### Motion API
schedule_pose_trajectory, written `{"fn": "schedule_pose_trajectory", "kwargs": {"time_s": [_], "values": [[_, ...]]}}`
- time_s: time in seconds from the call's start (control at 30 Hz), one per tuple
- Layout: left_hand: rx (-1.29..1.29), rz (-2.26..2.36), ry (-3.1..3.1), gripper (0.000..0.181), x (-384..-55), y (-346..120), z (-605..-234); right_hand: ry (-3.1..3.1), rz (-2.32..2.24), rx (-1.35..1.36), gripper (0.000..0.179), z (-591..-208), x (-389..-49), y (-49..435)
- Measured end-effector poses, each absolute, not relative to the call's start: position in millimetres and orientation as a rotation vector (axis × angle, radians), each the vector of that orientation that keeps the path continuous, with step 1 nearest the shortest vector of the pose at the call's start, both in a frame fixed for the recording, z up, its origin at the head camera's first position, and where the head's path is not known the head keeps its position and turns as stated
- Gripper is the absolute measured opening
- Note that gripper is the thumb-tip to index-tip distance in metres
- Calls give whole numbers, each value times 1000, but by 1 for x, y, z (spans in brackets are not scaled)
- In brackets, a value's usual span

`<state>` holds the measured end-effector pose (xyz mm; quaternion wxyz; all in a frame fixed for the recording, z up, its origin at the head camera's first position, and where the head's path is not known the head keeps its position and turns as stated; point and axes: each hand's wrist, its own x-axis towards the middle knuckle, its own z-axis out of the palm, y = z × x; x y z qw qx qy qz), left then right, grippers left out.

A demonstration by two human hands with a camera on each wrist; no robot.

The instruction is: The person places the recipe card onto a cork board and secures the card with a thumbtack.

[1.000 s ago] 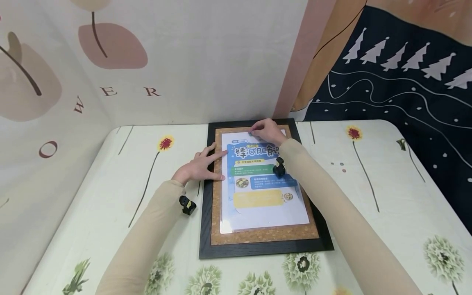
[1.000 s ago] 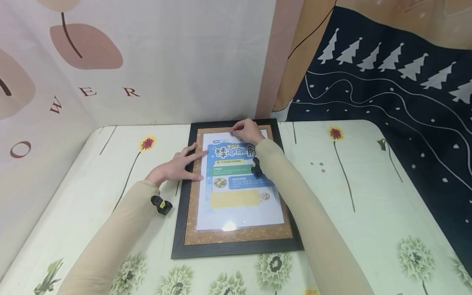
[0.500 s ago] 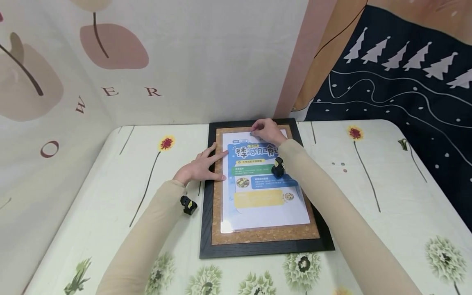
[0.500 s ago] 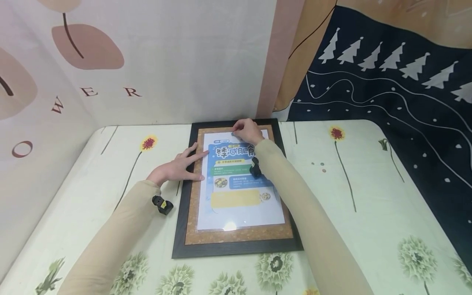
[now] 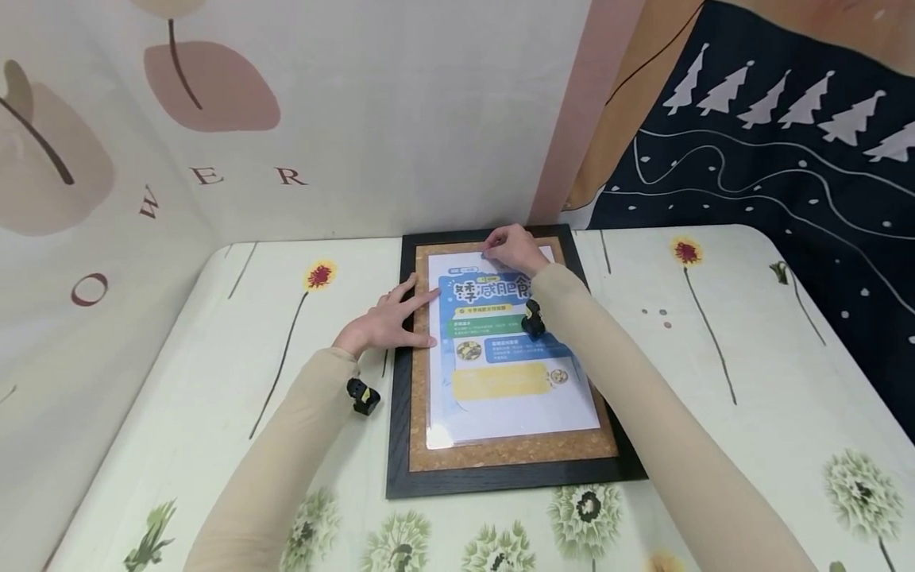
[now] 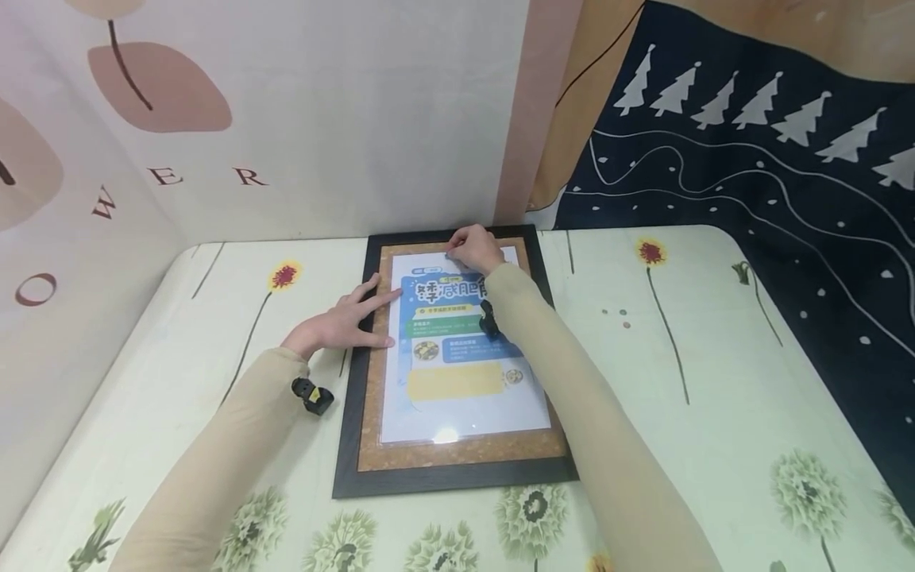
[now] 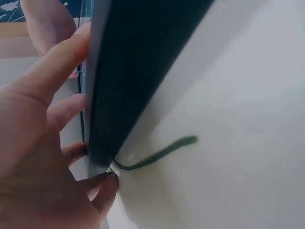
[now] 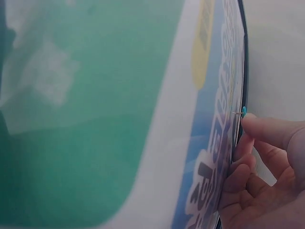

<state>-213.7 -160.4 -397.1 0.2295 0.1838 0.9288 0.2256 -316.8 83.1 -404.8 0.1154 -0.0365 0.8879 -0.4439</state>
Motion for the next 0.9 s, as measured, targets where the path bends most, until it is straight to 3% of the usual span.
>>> {"fn": "schedule_pose_trajectory", "kwargs": {"time_s": [0.47,0.9], "values": [[369,844,2510,84,-210,-161,-401,2628,-1238,-90,9,-407,-316,81],[404,722,2544,85,-212,-165,-399,2633,-1226,-121,8,-402,-314,79]]}}
